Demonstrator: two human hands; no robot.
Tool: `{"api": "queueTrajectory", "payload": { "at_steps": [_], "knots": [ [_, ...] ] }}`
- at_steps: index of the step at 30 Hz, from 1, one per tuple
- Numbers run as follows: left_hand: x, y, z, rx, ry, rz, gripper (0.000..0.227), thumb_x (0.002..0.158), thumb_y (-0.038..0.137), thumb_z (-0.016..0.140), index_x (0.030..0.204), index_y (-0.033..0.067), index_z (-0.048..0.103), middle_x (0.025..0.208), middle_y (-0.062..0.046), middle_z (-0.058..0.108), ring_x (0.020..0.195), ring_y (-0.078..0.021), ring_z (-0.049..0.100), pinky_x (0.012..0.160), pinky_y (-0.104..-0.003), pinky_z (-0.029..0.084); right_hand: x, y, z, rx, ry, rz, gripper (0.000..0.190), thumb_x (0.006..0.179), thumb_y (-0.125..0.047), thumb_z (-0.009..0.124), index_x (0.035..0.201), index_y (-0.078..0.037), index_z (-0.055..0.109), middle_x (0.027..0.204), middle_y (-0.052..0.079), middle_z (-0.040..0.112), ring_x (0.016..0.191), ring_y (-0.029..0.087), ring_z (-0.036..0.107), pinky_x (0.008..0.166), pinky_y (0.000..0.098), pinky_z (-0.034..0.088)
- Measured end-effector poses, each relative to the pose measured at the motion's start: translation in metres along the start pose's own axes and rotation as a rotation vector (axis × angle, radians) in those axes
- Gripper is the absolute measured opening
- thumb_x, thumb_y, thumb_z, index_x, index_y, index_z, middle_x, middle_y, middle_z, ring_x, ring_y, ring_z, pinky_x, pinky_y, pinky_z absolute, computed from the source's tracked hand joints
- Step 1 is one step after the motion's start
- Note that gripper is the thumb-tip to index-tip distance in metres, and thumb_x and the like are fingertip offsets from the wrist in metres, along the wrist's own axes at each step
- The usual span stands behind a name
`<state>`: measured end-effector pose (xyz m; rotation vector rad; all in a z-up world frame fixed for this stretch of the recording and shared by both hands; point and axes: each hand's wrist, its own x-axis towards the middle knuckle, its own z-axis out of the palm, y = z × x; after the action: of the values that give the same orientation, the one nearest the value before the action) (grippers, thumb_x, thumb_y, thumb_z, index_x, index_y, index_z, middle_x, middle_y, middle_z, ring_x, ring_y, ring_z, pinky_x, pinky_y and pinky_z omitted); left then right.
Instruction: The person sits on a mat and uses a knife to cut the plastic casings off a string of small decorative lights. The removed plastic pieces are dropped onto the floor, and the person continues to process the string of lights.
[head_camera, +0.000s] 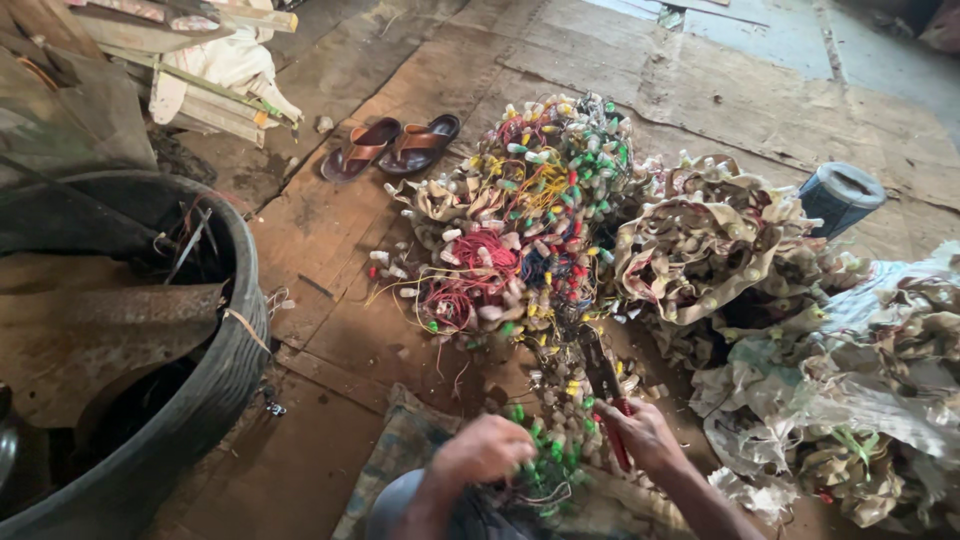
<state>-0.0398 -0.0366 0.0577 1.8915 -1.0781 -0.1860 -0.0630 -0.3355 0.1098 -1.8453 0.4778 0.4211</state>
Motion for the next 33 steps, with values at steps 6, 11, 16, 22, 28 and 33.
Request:
{"api": "queueTrajectory", "payload": {
  "at_steps": [6, 11, 16, 22, 28, 33],
  "knots": [
    [0.024, 0.075, 0.076, -0.498, -0.319, 0.040, 0.022, 0.099, 0.024, 0.061, 0.103, 0.0054, 0.072, 0.098, -0.013, 0.071, 0.095, -0.0302, 0.068, 0.087, -0.039, 0.054, -0.023, 0.015, -0.043, -0.138, -0.033, 0.081, 0.024, 0.092, -0.031, 0.067, 0.100, -0.010, 0.075, 0.054, 0.008, 0.061, 0.041, 0.016, 0.055, 0.038, 0.0327, 0.040],
    [0.029, 0.087, 0.090, -0.484, -0.003, -0.028, 0.018, 0.095, 0.016, 0.067, 0.099, 0.0011, 0.076, 0.097, -0.016, 0.070, 0.096, -0.0291, 0.068, 0.088, -0.039, 0.051, -0.025, 0.050, -0.052, 0.032, -0.048, -0.013, 0.037, 0.093, -0.036, 0.066, 0.105, -0.003, 0.078, 0.058, 0.007, 0.063, 0.043, 0.015, 0.053, 0.039, 0.0322, 0.042],
    [0.045, -0.012, 0.061, 0.108, 1.179, -0.895, 0.054, 0.077, 0.019, 0.078, 0.124, 0.0002, 0.059, 0.117, -0.021, 0.059, 0.108, -0.0372, 0.056, 0.094, -0.046, 0.045, -0.003, 0.055, -0.046, 0.155, -0.099, -0.134, 0.043, 0.092, -0.038, 0.069, 0.101, 0.003, 0.078, 0.080, 0.008, 0.077, 0.066, 0.014, 0.069, 0.061, 0.0281, 0.057],
    [0.036, -0.082, 0.085, -0.683, 1.150, -1.034, 0.044, 0.081, 0.007, 0.072, 0.123, 0.0045, 0.061, 0.095, -0.009, 0.064, 0.081, -0.0267, 0.059, 0.071, -0.041, 0.045, -0.019, 0.037, -0.032, 0.217, -0.246, -0.036, 0.039, 0.092, -0.035, 0.066, 0.101, 0.003, 0.067, 0.079, 0.011, 0.073, 0.073, 0.023, 0.076, 0.056, 0.0326, 0.050],
    [0.034, -0.022, 0.096, -0.569, 0.915, -0.808, 0.018, 0.096, 0.012, 0.060, 0.108, 0.0056, 0.071, 0.067, -0.001, 0.063, 0.058, -0.0096, 0.054, 0.055, -0.028, 0.045, -0.037, 0.020, -0.051, 0.022, -0.441, -0.185, 0.024, 0.093, -0.024, 0.067, 0.108, -0.005, 0.064, 0.069, 0.004, 0.066, 0.053, 0.016, 0.063, 0.051, 0.0308, 0.053],
    [0.006, -0.006, 0.099, -0.680, 1.013, -0.874, 0.027, 0.102, 0.019, 0.057, 0.105, -0.0012, 0.075, 0.064, -0.004, 0.064, 0.058, -0.0109, 0.053, 0.058, -0.028, 0.042, -0.026, 0.027, -0.041, -0.201, -0.449, -0.148, 0.024, 0.091, -0.019, 0.070, 0.111, -0.006, 0.066, 0.072, 0.000, 0.063, 0.052, 0.013, 0.056, 0.049, 0.0353, 0.048]
  ]
}}
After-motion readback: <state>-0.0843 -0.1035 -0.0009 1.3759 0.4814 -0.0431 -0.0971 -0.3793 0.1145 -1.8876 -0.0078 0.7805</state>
